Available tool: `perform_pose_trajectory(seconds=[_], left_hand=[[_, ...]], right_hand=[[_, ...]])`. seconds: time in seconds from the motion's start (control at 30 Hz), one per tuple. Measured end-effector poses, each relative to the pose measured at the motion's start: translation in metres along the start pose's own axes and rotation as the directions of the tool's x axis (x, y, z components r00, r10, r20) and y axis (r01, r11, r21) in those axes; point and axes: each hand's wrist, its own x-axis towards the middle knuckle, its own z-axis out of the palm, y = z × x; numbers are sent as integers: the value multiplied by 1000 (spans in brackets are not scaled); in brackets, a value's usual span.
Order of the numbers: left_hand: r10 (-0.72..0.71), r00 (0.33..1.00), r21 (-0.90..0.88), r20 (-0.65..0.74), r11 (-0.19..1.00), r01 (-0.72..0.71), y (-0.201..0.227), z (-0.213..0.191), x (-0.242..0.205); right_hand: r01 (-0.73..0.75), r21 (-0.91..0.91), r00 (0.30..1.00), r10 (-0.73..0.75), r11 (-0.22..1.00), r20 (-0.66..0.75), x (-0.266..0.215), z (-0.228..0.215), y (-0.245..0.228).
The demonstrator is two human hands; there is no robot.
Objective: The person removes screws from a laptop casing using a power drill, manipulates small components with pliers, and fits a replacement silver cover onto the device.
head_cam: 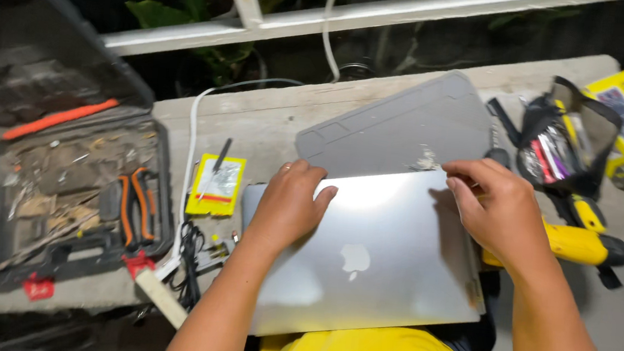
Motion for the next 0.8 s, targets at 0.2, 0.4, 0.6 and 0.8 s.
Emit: perform_pose_trajectory(seconds=[0.2,0.4,0.6,0.8], left_hand=[[-149,971,9,185,989,150,35,-18,18],[-112,989,59,101,993,106,32,-6,16],[-96,994,90,57,992,91,33,-6,10],[-122,992,125,40,985,116,25,-4,-1]], right_hand=[[-90,-102,995,94,991,31,-15,4,28],[6,-285,999,-18,959,-41,-19,15,52],[254,-597,964,-245,761,98,-3,6,75],[504,-557,847,-253,660,468,22,4,72]])
